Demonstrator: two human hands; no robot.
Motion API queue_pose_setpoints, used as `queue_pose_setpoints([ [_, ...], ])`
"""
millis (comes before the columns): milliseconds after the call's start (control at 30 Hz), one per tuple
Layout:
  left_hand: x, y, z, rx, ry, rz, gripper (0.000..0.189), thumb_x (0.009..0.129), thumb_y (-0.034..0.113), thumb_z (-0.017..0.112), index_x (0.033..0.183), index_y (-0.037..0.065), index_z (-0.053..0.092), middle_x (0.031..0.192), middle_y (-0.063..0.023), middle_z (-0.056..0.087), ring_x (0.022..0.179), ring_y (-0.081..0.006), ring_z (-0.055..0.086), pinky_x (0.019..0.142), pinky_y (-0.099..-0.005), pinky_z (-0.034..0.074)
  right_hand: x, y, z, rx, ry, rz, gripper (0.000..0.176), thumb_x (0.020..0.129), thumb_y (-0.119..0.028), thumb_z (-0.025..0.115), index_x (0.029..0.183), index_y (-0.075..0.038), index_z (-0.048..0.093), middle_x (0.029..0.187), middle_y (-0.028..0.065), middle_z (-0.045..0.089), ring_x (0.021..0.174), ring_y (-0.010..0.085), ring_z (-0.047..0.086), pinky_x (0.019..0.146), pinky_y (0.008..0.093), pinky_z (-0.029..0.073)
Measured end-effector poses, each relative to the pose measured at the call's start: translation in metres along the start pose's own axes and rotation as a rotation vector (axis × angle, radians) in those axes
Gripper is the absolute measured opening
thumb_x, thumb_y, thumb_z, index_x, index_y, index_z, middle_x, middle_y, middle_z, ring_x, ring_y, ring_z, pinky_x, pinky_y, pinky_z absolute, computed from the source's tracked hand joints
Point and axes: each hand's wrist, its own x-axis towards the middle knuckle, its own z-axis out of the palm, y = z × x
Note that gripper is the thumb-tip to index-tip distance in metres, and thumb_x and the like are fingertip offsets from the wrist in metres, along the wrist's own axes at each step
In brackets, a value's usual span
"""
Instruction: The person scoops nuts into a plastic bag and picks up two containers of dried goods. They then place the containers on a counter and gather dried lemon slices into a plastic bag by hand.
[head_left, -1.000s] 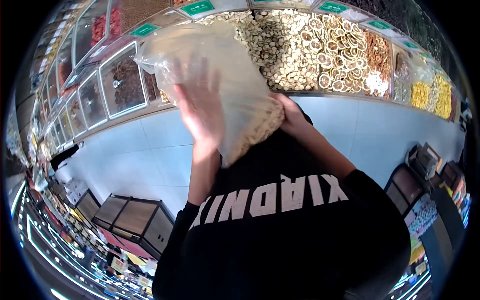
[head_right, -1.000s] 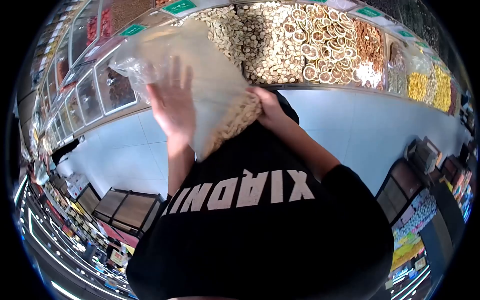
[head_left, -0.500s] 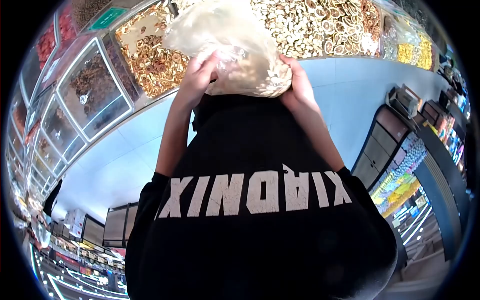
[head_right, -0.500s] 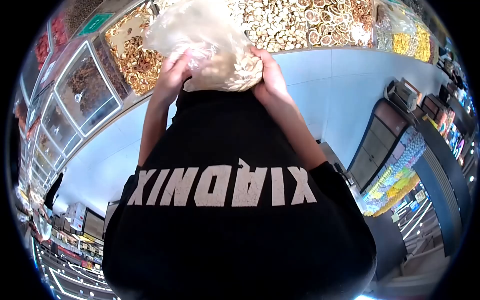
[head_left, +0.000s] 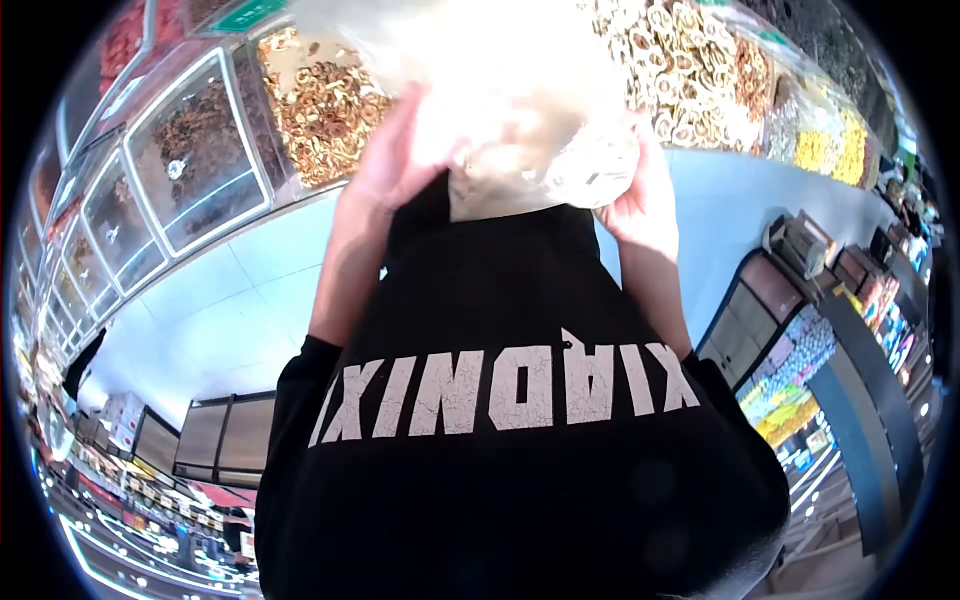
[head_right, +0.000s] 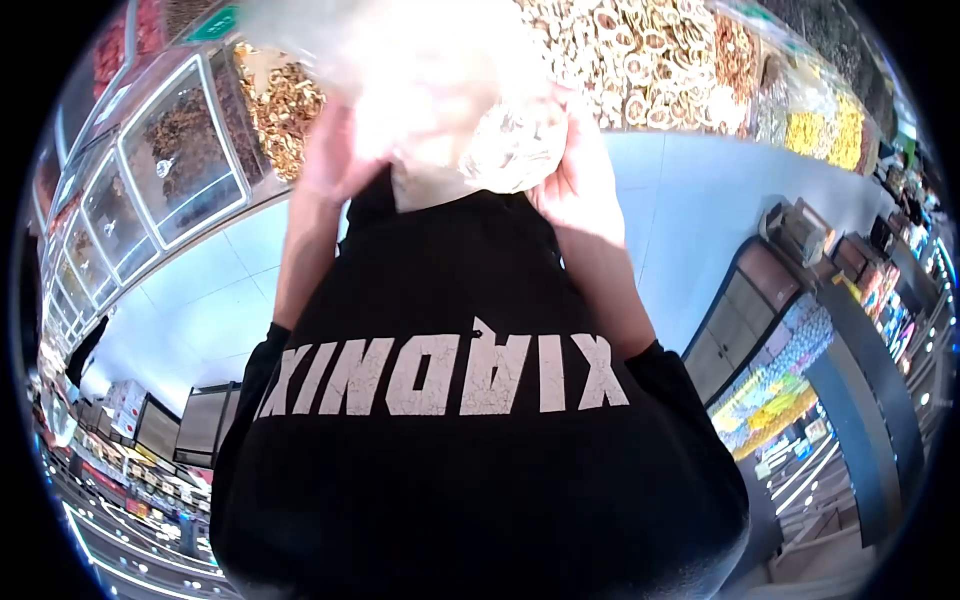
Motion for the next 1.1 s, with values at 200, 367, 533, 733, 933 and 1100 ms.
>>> queue_pose_setpoints([
  [200, 0.023, -0.041, -0.021, 0.37, 0.062, -0.26, 0.056, 0.091, 0.028, 0.072, 0.136, 0.003, 0.05, 0.12, -0.005, 0.061, 0.102, -0.0135, 0.061, 0.087, -0.031, 0.052, 0.008, -0.013, -0.033, -0.248, 0.381, -0.089, 0.028, 0.102, -0.025, 0.051, 0.119, -0.004, 0.06, 0.102, 0.0086, 0.066, 0.096, 0.0239, 0.064, 0.09, 0.043, 0.055],
  [367, 0.021, -0.036, -0.003, 0.544, 0.151, -0.263, 0.072, 0.088, 0.023, 0.075, 0.146, -0.001, 0.04, 0.136, -0.0132, 0.057, 0.119, -0.0202, 0.06, 0.101, -0.0338, 0.05, 0.029, -0.026, -0.04, -0.231, 0.343, -0.068, 0.03, 0.103, -0.025, 0.049, 0.122, -0.004, 0.059, 0.11, 0.0098, 0.067, 0.098, 0.0249, 0.065, 0.091, 0.0412, 0.055],
  [533, 0.017, -0.034, 0.016, 0.831, 0.518, -0.113, 0.099, 0.088, 0.039, 0.076, 0.15, -0.012, 0.02, 0.143, -0.0252, 0.05, 0.132, -0.0326, 0.052, 0.114, -0.0398, 0.039, 0.032, -0.034, -0.014, -0.186, 0.327, 0.033, 0.037, 0.104, -0.023, 0.047, 0.127, 0.005, 0.055, 0.117, 0.0165, 0.067, 0.11, 0.0259, 0.064, 0.096, 0.0371, 0.054],
  [733, 0.001, -0.031, 0.007, 1.197, 0.359, -0.044, 0.115, 0.082, 0.056, 0.076, 0.154, -0.008, 0.014, 0.139, -0.0305, 0.05, 0.124, -0.0331, 0.054, 0.105, -0.039, 0.043, 0.059, -0.036, -0.044, -0.421, 0.108, -0.108, 0.036, 0.101, -0.018, 0.052, 0.127, 0.007, 0.053, 0.113, 0.0158, 0.066, 0.105, 0.0243, 0.064, 0.1, 0.0343, 0.053],
  [933, -0.026, -0.027, 0.026, 1.313, 0.378, 0.027, 0.089, 0.078, 0.042, 0.085, 0.145, 0.0, 0.044, 0.14, -0.0234, 0.053, 0.11, -0.033, 0.066, 0.091, -0.0395, 0.053, 0.066, -0.043, -0.052, -0.615, 0.134, -0.194, 0.03, 0.1, -0.011, 0.055, 0.122, 0.01, 0.055, 0.119, 0.0183, 0.063, 0.112, 0.0258, 0.063, 0.103, 0.0368, 0.052],
  [1100, -0.037, -0.028, 0.016, 1.339, 0.429, 0.073, 0.033, 0.084, 0.019, 0.079, 0.109, -0.001, 0.069, 0.108, -0.018, 0.07, 0.088, -0.0241, 0.072, 0.076, -0.0333, 0.056, 0.07, -0.047, -0.064, -0.889, 0.106, -0.33, 0.008, 0.098, 0.001, 0.06, 0.101, 0.008, 0.06, 0.09, 0.0123, 0.068, 0.08, 0.02, 0.07, 0.082, 0.0332, 0.061],
])
